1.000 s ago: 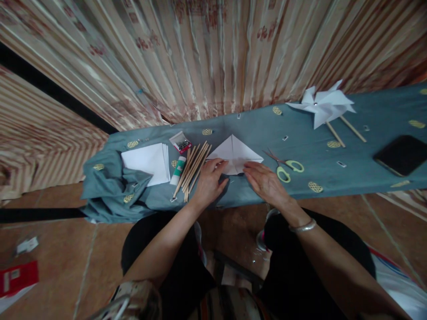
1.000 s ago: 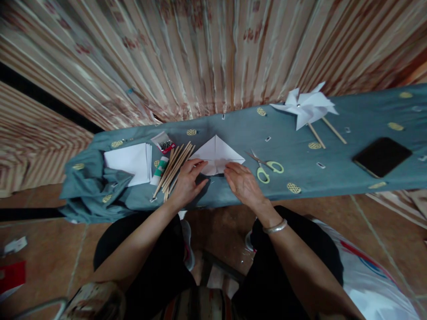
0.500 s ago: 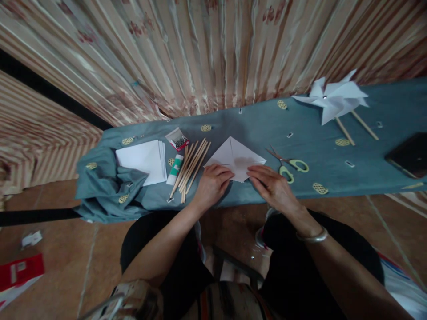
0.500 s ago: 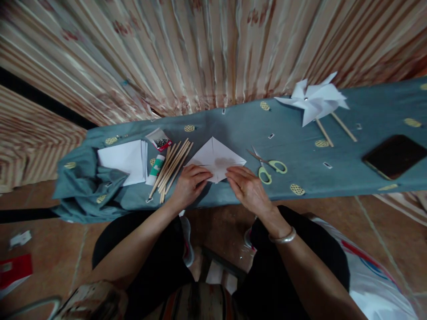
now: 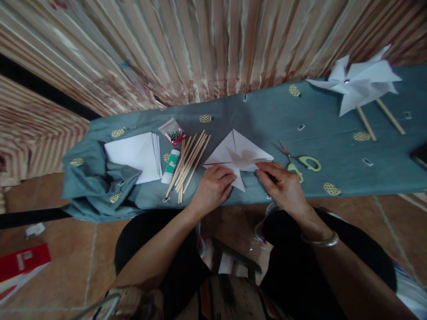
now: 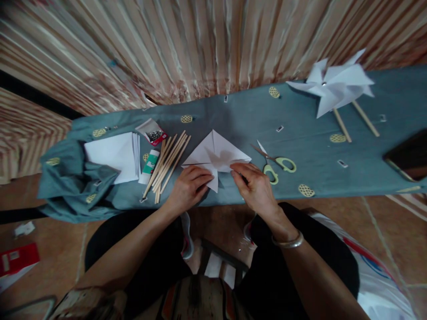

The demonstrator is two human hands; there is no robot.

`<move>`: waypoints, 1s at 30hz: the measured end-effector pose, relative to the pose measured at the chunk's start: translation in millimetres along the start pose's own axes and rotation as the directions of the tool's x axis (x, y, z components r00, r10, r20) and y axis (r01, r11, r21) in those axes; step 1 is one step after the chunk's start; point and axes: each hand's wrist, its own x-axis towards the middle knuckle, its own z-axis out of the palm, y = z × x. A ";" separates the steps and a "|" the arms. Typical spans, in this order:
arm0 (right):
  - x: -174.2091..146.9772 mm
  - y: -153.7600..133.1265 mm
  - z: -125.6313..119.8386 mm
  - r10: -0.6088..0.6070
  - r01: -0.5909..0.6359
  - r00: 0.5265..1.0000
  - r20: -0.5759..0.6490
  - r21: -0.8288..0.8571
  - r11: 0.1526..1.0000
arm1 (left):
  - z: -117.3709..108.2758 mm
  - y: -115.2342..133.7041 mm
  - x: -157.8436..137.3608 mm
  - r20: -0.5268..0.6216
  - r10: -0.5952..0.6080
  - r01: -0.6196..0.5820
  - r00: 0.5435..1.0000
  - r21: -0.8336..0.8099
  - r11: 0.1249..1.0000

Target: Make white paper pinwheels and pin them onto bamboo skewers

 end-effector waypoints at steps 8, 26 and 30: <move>8.7 2.2 6.3 0.052 -0.053 0.997 -0.058 -0.014 0.999 | -2.1 2.9 -0.9 0.027 -0.015 0.015 1.000 0.014 1.000; 1.9 5.9 0.5 -0.162 0.166 0.985 0.055 -0.092 0.982 | -3.8 6.3 -3.4 0.057 0.027 -0.030 0.998 0.062 0.998; -4.1 5.0 -16.0 -0.188 0.193 0.981 0.044 -0.158 0.968 | -0.9 4.7 -3.8 0.049 0.050 -0.054 0.998 0.092 0.994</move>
